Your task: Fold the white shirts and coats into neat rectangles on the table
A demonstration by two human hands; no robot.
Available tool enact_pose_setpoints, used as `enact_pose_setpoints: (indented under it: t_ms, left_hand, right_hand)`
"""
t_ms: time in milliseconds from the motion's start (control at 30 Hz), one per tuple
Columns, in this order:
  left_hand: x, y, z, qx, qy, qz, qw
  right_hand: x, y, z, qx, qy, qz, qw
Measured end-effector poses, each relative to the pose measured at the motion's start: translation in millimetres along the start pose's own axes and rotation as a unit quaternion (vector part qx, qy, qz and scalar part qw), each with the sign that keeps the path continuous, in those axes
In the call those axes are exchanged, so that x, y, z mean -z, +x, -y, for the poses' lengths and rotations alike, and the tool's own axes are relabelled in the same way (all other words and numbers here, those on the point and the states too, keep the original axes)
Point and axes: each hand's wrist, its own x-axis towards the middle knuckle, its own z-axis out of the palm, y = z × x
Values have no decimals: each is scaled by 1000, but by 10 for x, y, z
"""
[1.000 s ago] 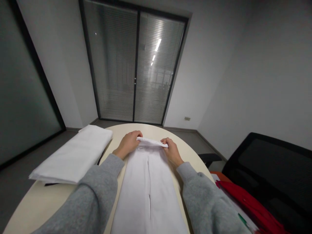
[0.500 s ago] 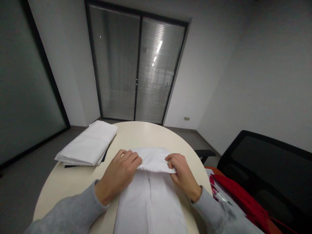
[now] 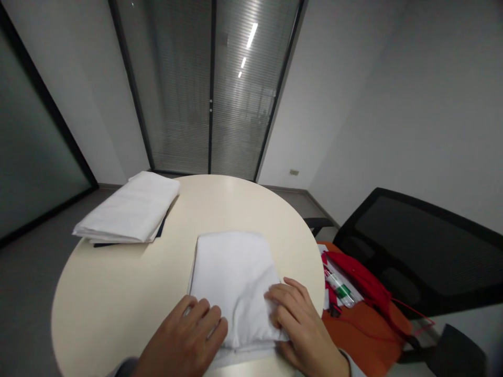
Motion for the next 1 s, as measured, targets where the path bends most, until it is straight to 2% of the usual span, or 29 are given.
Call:
enact_pose_setpoints:
  t_ms: [133,200,267,367,467,567,633,733,800,900,1000]
  left_hand:
    - [-92,-159,-38,-11,-45,35,998]
    - [-11,-201,-34,-7,-77,65,995]
    - [148,-188,6,8,-121,98,988]
    - [389,-12,168,42,-197,126,971]
    - [437,357,450,98,-215,101,966]
    - [218,735,736,174,-168,63,968]
    - [-16,863,859,195,-143,75,967]
    - [-344,822,934,172,-134,123,968]
    - [-482,719,956,152,-133,141,969]
    - [-545,624,992,135,-137,143,971]
    - [-473,645,976,137,-140,139,971]
  right_hand:
    - [41,-102,14,-5,-1,81,997]
    - [124,-114,56,-16,0,118,993]
    - [259,-76,117,-22,4,141,990]
    - [459,119,184,-26,25,140,990]
    - [459,464,146,-47,43,87,994]
    - [180,795,26,-77,31,39,996]
    - [-89,889,-44,-87,9,38,995]
    - [-436,794,-72,-82,-11,70,994]
    - [-562,655,-44,-75,-13,88,993]
    - [-601,512,16,-78,-14,98,992]
    - [-577,501,58,-84,-14,107,991]
